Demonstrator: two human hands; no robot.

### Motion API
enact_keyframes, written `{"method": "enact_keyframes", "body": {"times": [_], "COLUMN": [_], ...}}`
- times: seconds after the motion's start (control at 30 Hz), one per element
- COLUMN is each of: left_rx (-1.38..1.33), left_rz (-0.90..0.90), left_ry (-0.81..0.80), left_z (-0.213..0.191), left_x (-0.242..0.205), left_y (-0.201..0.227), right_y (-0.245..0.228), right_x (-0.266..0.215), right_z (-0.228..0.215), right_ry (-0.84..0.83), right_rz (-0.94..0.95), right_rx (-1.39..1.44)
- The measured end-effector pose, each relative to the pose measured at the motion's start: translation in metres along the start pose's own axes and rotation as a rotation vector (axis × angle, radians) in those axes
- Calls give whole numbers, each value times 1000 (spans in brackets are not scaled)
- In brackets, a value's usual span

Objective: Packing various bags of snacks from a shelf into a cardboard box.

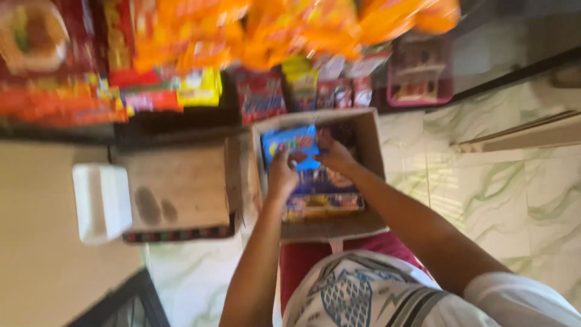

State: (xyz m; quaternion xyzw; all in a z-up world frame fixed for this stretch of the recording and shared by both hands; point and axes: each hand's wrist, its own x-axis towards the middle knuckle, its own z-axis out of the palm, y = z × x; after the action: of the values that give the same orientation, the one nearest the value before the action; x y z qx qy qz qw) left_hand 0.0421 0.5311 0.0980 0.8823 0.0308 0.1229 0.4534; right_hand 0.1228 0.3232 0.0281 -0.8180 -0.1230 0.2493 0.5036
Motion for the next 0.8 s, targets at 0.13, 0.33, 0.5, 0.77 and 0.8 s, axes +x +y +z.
{"method": "enact_keyframes", "body": {"times": [0.13, 0.33, 0.5, 0.77, 0.8], "left_rx": [-129, -403, -638, -176, -174], "left_rz": [-84, 190, 411, 260, 250], "left_ry": [-223, -222, -100, 183, 185], "left_z": [-21, -29, 1, 73, 76], "left_x": [45, 77, 178, 308, 309], "left_y": [141, 333, 417, 415, 414], "right_y": [-104, -241, -268, -211, -216], "right_x": [-51, -129, -67, 52, 46], "right_z": [-71, -224, -364, -455, -452], "right_ry": [371, 641, 883, 620, 612], "right_rz": [-260, -377, -700, -686, -680], "right_rx": [81, 517, 479, 276, 278]}}
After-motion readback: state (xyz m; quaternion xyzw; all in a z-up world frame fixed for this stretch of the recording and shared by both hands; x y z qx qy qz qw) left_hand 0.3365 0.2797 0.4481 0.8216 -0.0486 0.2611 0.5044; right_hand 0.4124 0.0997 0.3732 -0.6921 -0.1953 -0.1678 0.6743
